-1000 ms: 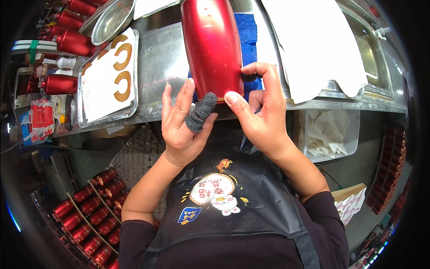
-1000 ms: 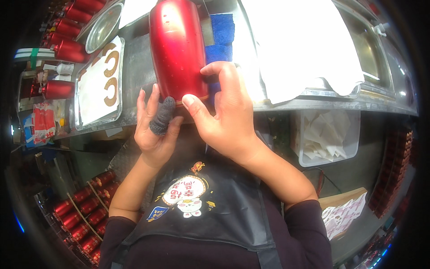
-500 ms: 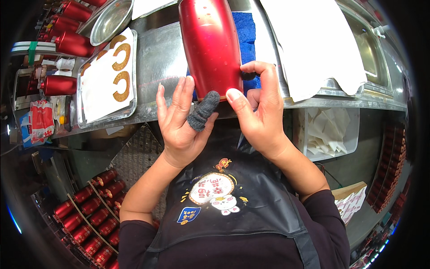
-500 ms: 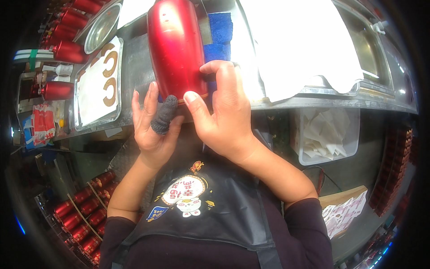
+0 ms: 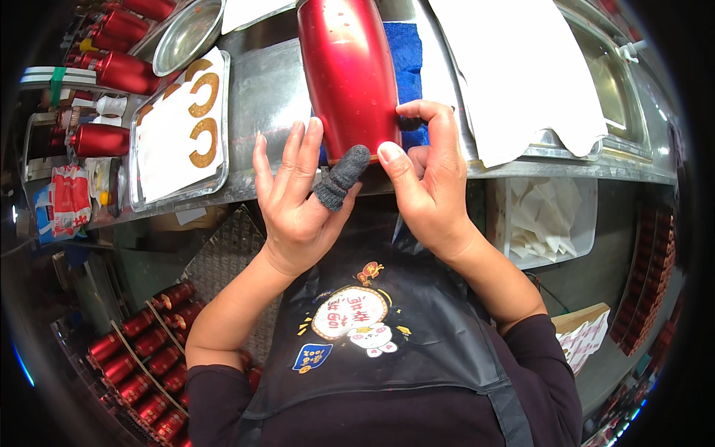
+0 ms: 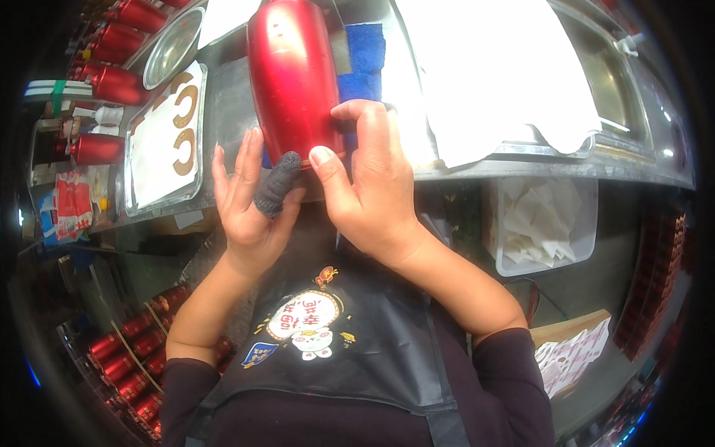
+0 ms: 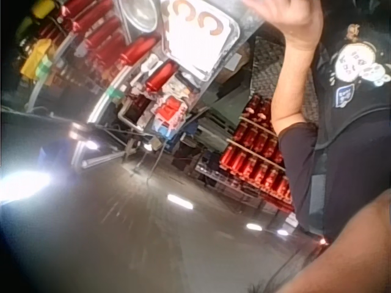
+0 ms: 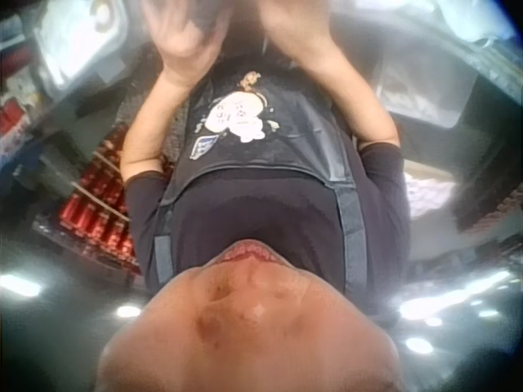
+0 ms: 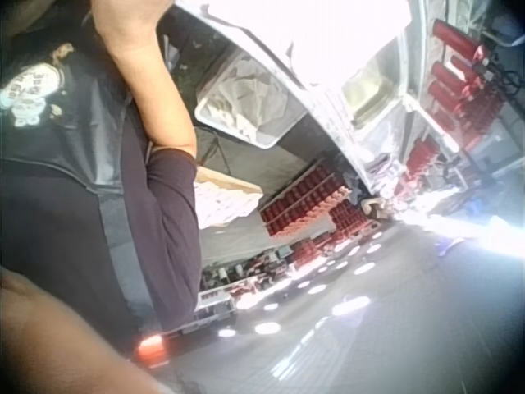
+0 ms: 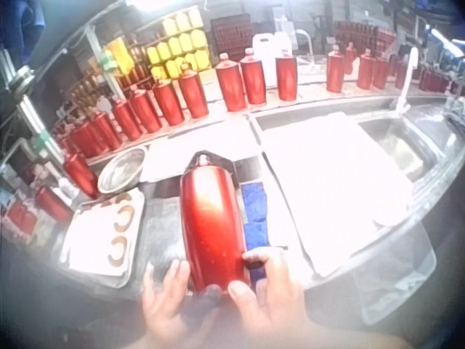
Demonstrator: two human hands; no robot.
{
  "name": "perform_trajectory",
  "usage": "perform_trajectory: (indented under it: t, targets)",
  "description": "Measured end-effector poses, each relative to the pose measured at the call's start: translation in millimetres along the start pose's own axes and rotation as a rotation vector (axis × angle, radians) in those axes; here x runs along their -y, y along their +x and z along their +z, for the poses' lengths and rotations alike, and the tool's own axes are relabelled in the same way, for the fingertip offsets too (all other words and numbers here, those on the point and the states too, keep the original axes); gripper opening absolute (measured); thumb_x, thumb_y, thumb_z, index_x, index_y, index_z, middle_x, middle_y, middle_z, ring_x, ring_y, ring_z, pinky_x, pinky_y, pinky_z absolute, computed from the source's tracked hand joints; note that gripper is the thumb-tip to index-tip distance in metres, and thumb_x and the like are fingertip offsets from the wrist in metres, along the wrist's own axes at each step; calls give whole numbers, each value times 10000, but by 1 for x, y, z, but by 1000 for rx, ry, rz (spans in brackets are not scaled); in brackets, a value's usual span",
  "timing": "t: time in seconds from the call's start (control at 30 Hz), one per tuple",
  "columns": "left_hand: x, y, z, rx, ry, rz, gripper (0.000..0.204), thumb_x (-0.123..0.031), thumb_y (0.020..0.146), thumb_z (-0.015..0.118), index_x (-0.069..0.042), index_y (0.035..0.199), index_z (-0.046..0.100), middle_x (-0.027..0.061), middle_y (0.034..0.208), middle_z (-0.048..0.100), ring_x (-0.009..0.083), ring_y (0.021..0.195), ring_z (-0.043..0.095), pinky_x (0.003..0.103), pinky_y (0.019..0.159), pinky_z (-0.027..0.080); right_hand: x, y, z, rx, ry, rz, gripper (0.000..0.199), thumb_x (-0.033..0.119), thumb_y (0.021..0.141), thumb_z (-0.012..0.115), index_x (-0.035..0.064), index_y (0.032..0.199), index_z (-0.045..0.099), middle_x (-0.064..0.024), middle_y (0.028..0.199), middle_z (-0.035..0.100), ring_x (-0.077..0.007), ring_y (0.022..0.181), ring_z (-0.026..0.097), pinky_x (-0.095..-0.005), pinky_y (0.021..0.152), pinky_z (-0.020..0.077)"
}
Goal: The person applies a gold circular sticker to the neck of a red bottle, then places a red label around the bottle's body and smooths it. The person repeats this process on a second bottle, wiping the neck area with a cloth before applying the sticker and label.
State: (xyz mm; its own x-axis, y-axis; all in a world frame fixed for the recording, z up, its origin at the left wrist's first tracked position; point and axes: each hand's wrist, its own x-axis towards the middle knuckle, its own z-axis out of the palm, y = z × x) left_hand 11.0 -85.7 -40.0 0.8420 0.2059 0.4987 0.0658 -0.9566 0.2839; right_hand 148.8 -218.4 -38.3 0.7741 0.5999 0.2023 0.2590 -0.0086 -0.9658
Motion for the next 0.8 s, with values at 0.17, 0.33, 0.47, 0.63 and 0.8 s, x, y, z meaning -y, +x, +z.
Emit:
perform_trajectory:
  t: [0.17,0.33,0.47,0.63,0.8]
  targets:
    - [2,-3,-1,9,-61,-14,454,-96,724,843,-79,1163,727,257,1488,514,431,1330,553,697,1126,237,-1,-1,-3,54,-7,-19,379,97,940,680,-11,1262,512,-102,1143,568,-109,685,529,-251,615,424]
    - [5,-8,1,3,-100,-10,463,-84,716,842,-63,1163,723,256,1504,498,415,1328,560,689,1132,231,2,0,1,19,-136,-123,480,142,879,777,-7,1255,518,-109,1122,569,-126,687,496,-263,589,399]
    - [3,-8,-1,26,-49,-24,462,-96,712,845,-75,1158,727,258,1508,493,424,1321,564,687,1131,232,2,-2,1,10,-117,-41,450,185,878,747,11,1236,537,-178,1124,609,-343,960,628,-396,781,535]
    - [-1,6,-5,20,-7,19,451,-120,706,845,-100,1144,741,266,1496,502,450,1296,575,687,1116,258,-3,-3,0,5,-59,-87,373,99,918,668,3,1257,544,-182,1137,595,-311,874,627,-358,741,539]
    - [-1,20,-10,12,83,100,410,-185,714,826,-161,1119,764,259,1475,525,450,1251,600,696,1089,305,-7,-2,-2,46,184,49,329,18,960,577,-15,1286,552,-155,1161,587,-195,845,636,-285,741,524]
